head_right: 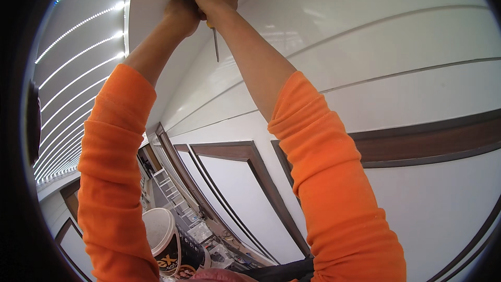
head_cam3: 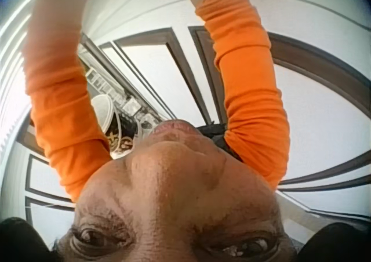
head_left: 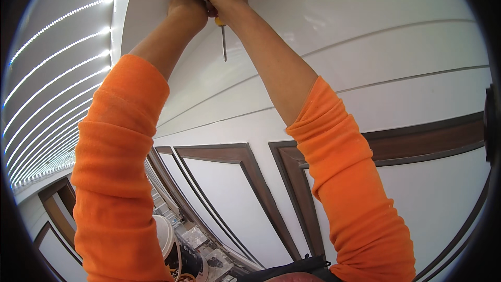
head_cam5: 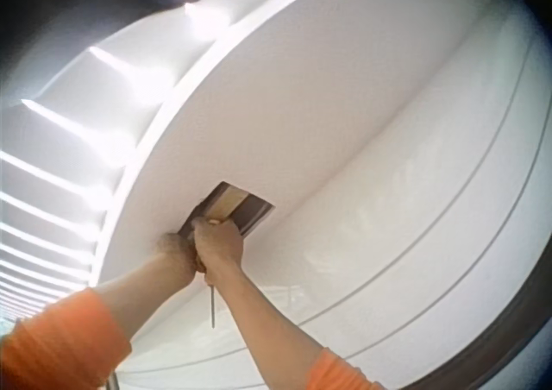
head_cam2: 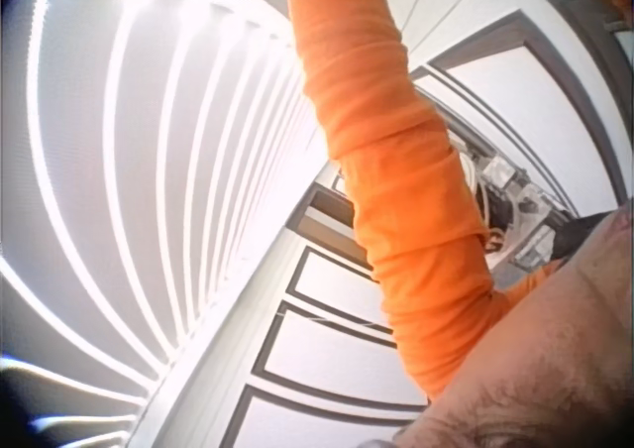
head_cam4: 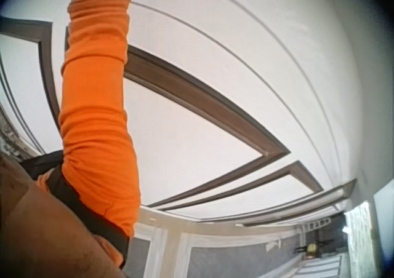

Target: The person installs a wooden trim piece and a white ceiling panel into a recessed ceiling opening. They use a screwdriver to secure the trim and then fit the panel into place, adjusting it to align with the ceiling structure.

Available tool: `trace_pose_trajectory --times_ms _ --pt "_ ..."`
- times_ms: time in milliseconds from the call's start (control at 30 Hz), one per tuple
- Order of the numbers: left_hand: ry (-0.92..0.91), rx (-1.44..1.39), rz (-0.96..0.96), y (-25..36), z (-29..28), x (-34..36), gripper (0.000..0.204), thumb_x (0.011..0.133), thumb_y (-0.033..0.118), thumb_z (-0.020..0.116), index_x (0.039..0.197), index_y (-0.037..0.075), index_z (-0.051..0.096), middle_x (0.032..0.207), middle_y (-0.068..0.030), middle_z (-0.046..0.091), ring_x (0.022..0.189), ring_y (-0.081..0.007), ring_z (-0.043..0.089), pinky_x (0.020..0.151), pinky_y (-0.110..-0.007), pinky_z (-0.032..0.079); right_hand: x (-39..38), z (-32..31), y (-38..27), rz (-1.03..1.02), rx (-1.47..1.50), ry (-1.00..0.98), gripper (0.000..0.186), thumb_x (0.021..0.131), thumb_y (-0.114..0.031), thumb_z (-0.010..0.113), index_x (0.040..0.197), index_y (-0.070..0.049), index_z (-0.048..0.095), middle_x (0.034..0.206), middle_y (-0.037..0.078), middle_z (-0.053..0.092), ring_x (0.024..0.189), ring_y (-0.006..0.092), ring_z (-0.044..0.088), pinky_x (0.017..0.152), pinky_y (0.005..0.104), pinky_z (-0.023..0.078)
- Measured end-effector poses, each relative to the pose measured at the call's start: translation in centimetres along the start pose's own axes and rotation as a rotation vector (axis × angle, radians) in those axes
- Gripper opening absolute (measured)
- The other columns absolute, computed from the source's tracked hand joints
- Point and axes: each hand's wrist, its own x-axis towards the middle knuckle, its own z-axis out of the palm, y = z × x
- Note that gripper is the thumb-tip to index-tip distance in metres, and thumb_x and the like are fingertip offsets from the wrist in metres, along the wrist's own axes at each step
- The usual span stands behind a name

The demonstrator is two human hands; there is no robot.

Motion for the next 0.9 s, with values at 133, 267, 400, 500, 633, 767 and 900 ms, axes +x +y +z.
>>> trace_pose_trajectory --times_ms 133,267,400,500,633,767,900 --pt "0.085 0.027 0.045 -0.4 0.4 -0.2 0.022 0.094 0.013 0.064 0.114 0.012 0.072 0.106 -0.0077 0.077 0.1 -0.0254 0.074 0.084 -0.036 0.059 0.3 0.8 0.9 0.05 0.12 0.017 0.032 0.08 -0.018 0.07 0.101 0.006 0.065 0.083 0.016 0.07 0.059 0.0245 0.067 0.053 0.0376 0.057" --pt "0.078 0.138 0.068 -0.5 0.1 -0.4 0.019 0.092 0.011 0.065 0.109 0.009 0.074 0.105 -0.0093 0.076 0.097 -0.0268 0.074 0.082 -0.038 0.06 0.3 0.4 1.1 0.146 0.073 -0.036 0.034 0.079 -0.018 0.073 0.101 0.005 0.063 0.081 0.013 0.067 0.056 0.0222 0.064 0.05 0.0365 0.055" --pt "0.17 0.242 0.155 -1.0 0.0 -1.0 0.017 0.089 0.008 0.065 0.103 0.006 0.075 0.105 -0.0098 0.076 0.098 -0.0267 0.074 0.083 -0.038 0.06 -0.5 -0.3 1.5 0.058 0.153 -0.061 0.03 0.078 -0.019 0.073 0.093 0.004 0.063 0.077 0.012 0.065 0.053 0.0208 0.062 0.047 0.0352 0.053" --pt "0.132 0.19 0.129 -0.6 -0.6 -1.0 0.018 0.088 0.006 0.065 0.102 0.005 0.075 0.105 -0.0099 0.076 0.099 -0.0263 0.074 0.083 -0.038 0.06 -0.9 -0.9 1.5 -0.059 0.037 -0.057 0.027 0.078 -0.02 0.073 0.091 0.002 0.063 0.076 0.011 0.064 0.049 0.0203 0.059 0.045 0.0346 0.051" --pt "-0.027 0.153 0.097 -0.2 -1.6 -0.6 0.019 0.087 0.007 0.067 0.103 0.005 0.076 0.106 -0.01 0.076 0.1 -0.0272 0.074 0.084 -0.038 0.06 -2.1 0.1 2.8 0.018 0.282 -0.011 0.038 0.079 -0.021 0.072 0.111 -0.003 0.061 0.079 0.011 0.066 0.047 0.0201 0.058 0.041 0.0345 0.049" --pt "0.054 0.179 0.126 -0.7 -1.0 -1.1 0.018 0.084 0.006 0.069 0.101 0.005 0.076 0.106 -0.0122 0.076 0.1 -0.0285 0.074 0.085 -0.038 0.06 -3.0 1.7 3.3 0.042 0.236 0.145 0.042 0.082 -0.024 0.071 0.116 -0.002 0.06 0.083 0.013 0.068 0.049 0.0222 0.061 0.041 0.0346 0.05" --pt "0.098 0.398 0.198 -1.3 0.0 -1.6 0.023 0.094 0.013 0.061 0.111 0.009 0.077 0.112 -0.011 0.076 0.103 -0.0254 0.074 0.087 -0.036 0.059 -2.8 -0.9 0.4 -0.294 0.308 0.39 0.029 0.087 -0.027 0.069 0.097 0.0 0.065 0.073 0.012 0.066 0.049 0.0221 0.06 0.044 0.0366 0.048"
